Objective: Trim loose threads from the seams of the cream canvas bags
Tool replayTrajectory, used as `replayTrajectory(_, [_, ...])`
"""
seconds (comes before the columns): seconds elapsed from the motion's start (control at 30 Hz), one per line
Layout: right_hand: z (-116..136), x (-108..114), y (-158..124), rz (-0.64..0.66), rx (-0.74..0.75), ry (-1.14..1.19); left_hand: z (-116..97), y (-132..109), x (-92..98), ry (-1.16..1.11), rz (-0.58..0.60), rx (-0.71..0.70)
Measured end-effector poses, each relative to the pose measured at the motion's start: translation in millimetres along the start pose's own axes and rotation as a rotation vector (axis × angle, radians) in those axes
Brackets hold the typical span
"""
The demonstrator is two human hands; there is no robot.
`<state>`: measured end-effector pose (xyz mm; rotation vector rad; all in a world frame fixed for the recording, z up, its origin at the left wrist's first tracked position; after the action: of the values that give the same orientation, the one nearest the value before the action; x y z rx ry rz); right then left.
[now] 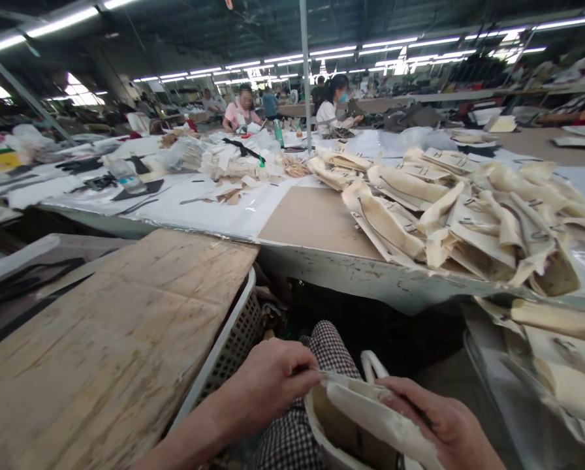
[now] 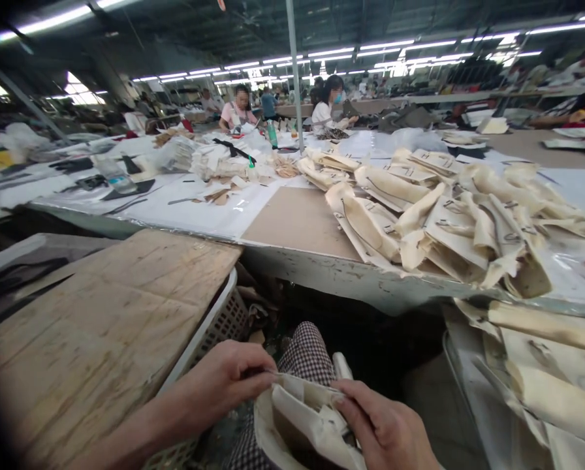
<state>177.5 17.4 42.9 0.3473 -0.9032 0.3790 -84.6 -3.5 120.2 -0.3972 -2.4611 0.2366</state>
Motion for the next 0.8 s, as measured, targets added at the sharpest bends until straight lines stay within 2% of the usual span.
replayTrajectory(0.1, [2,2,-2,-0.012,0.011,0.000,1,1,-4.0,0.181,-0.018,-0.129])
replayTrajectory(0.17, [5,4,-2,-0.034,0.020,-0.021,3,1,-6.4,0.198,-0.036,-0.163])
replayTrajectory(0.33, [14,4,-4,-0.045,0.055,-0.089,11,-4,-3.7,-0.152,-0.051,0.009])
replayTrajectory(0.5, [17,1,-5,-0.031,0.105,-0.128,23,-27,-1.4,-0.560,-0.130,0.233])
replayTrajectory(0.6, [18,7,-1,0.029,0.149,-0.135,29,-47,-10.6,-0.651,-0.148,0.301])
replayTrajectory(0.67, [21,11,2,0.066,0.197,-0.140,31,-57,-20.5,-0.725,-0.114,0.333])
replayTrajectory(0.8, [35,12,4,0.038,0.297,-0.177,30,-69,-35.3,-0.822,-0.088,0.361])
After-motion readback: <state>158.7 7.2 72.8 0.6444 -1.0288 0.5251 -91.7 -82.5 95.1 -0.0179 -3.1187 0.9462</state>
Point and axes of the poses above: each hand's wrist, its own y-axis towards the middle knuckle, its own x-axis out of the back of the hand, z = x × y, the point moved 1 cm from there along y, towards the middle knuckle, and after that the axes turned 12 degrees about -y, right-handed, at the moved point
